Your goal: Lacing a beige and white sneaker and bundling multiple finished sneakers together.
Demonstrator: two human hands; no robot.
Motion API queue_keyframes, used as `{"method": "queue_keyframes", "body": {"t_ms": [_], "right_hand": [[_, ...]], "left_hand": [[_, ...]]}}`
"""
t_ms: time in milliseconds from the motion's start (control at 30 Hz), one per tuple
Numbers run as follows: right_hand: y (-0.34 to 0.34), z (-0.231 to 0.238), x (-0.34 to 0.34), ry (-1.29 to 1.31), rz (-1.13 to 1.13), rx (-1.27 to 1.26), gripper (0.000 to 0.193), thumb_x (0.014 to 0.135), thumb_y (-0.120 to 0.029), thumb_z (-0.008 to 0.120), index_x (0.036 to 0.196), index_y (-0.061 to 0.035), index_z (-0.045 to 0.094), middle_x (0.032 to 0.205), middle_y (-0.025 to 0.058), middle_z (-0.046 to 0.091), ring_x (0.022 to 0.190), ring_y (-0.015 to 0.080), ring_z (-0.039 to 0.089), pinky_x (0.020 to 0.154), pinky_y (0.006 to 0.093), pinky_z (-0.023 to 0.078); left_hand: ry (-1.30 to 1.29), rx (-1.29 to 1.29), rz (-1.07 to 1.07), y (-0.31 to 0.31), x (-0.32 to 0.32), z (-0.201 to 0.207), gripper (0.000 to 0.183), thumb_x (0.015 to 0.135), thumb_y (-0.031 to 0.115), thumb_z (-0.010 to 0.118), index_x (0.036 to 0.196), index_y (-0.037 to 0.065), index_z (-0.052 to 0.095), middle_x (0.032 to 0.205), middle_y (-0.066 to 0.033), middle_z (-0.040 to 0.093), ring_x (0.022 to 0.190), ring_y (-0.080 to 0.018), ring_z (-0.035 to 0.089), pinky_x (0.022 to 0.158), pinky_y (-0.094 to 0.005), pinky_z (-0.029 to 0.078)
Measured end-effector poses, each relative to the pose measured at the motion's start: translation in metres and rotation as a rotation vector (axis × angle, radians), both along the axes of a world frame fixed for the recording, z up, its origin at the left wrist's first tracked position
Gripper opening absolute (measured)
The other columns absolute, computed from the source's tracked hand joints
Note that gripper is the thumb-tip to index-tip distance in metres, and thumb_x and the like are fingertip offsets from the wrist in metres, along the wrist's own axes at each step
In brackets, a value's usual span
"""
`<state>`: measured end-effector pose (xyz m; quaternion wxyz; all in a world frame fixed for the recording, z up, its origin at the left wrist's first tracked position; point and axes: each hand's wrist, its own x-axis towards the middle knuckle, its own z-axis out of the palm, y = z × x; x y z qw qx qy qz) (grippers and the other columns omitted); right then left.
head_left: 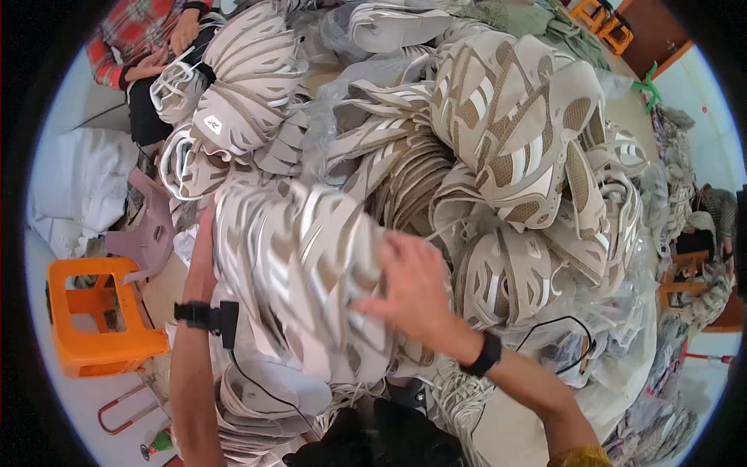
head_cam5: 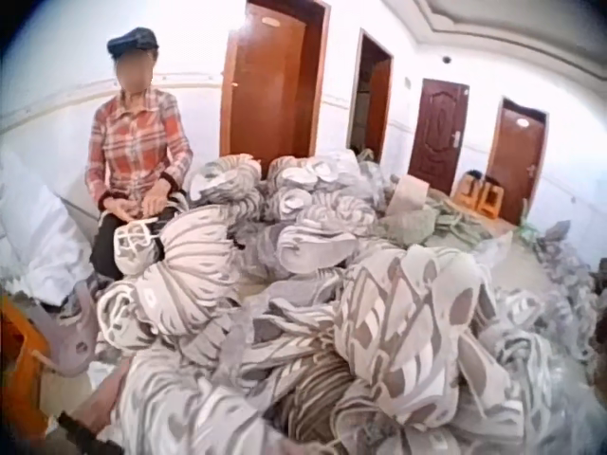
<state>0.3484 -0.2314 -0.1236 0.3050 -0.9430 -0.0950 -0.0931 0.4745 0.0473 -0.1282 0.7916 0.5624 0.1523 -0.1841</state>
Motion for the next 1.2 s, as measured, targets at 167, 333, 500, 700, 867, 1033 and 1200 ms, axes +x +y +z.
{"method": "queue_keyframes", "body": {"t_ms": [167, 333, 500, 700, 867, 1033, 1200], "right_hand": [[0.033, 0.002, -0.019, -0.012, 0.030, -0.057, 0.072, 0.051, -0.035, 0.071, 0.109, 0.0008, 0.046, 0.121, 0.0171, 0.037, 0.109, 0.0312, 0.035, 0.087, 0.0437, 0.027], [0.031, 0.007, -0.031, -0.003, 0.087, 0.015, 0.068, 0.056, -0.036, 0.070, 0.109, -0.0001, 0.046, 0.118, 0.0154, 0.041, 0.106, 0.0306, 0.038, 0.086, 0.0425, 0.028], [0.006, 0.000, 0.012, 0.155, 0.119, 0.302, 0.069, 0.059, -0.042, 0.067, 0.110, 0.0013, 0.048, 0.109, 0.0170, 0.050, 0.100, 0.0303, 0.045, 0.083, 0.0371, 0.033], [0.061, 0.015, 0.005, -0.043, 0.339, 0.003, 0.054, 0.060, -0.031, 0.064, 0.104, -0.0013, 0.051, 0.108, 0.0156, 0.049, 0.096, 0.0282, 0.047, 0.081, 0.0371, 0.034], [0.095, 0.010, 0.001, 0.001, 0.416, -0.235, 0.053, 0.055, -0.022, 0.064, 0.103, -0.0047, 0.051, 0.107, 0.0122, 0.049, 0.092, 0.0252, 0.047, 0.076, 0.0371, 0.035], [0.025, 0.000, -0.001, -0.024, 0.390, 0.170, 0.048, 0.060, -0.029, 0.065, 0.099, -0.0023, 0.055, 0.100, 0.0141, 0.054, 0.095, 0.0284, 0.048, 0.083, 0.0382, 0.035], [-0.063, -0.043, -0.018, 0.642, -0.020, 0.434, 0.047, 0.060, -0.031, 0.069, 0.093, 0.0015, 0.059, 0.087, 0.0114, 0.059, 0.081, 0.0220, 0.054, 0.071, 0.0289, 0.040]], "left_hand": [[-0.011, 0.225, 0.081, 0.056, -0.036, -0.033, 0.042, 0.088, 0.033, 0.040, 0.119, 0.005, 0.044, 0.115, -0.0053, 0.052, 0.103, -0.0156, 0.049, 0.090, -0.0292, 0.038], [-0.040, 0.207, 0.039, 0.091, -0.053, -0.013, 0.042, 0.089, 0.033, 0.040, 0.119, 0.004, 0.043, 0.116, -0.0042, 0.050, 0.105, -0.0142, 0.047, 0.093, -0.0287, 0.035], [0.017, 0.280, 0.072, 0.073, -0.085, -0.024, 0.046, 0.088, 0.038, 0.040, 0.121, 0.006, 0.041, 0.120, -0.0042, 0.047, 0.108, -0.0146, 0.045, 0.094, -0.0284, 0.033], [0.007, 0.200, 0.028, 0.118, -0.089, -0.036, 0.048, 0.087, 0.038, 0.041, 0.122, 0.005, 0.040, 0.121, -0.0061, 0.047, 0.109, -0.0159, 0.045, 0.094, -0.0306, 0.034], [-0.021, 0.177, 0.107, 0.125, -0.093, -0.064, 0.049, 0.088, 0.038, 0.040, 0.123, 0.004, 0.039, 0.120, -0.0073, 0.048, 0.109, -0.0176, 0.046, 0.094, -0.0331, 0.036], [0.092, 0.135, 0.070, 0.109, -0.099, -0.067, 0.048, 0.088, 0.038, 0.040, 0.123, 0.005, 0.039, 0.122, -0.0056, 0.046, 0.109, -0.0167, 0.045, 0.094, -0.0305, 0.034], [0.088, 0.159, 0.035, 0.115, -0.105, -0.054, 0.049, 0.088, 0.038, 0.040, 0.124, 0.005, 0.037, 0.123, -0.0055, 0.045, 0.112, -0.0162, 0.043, 0.095, -0.0302, 0.032]]}}
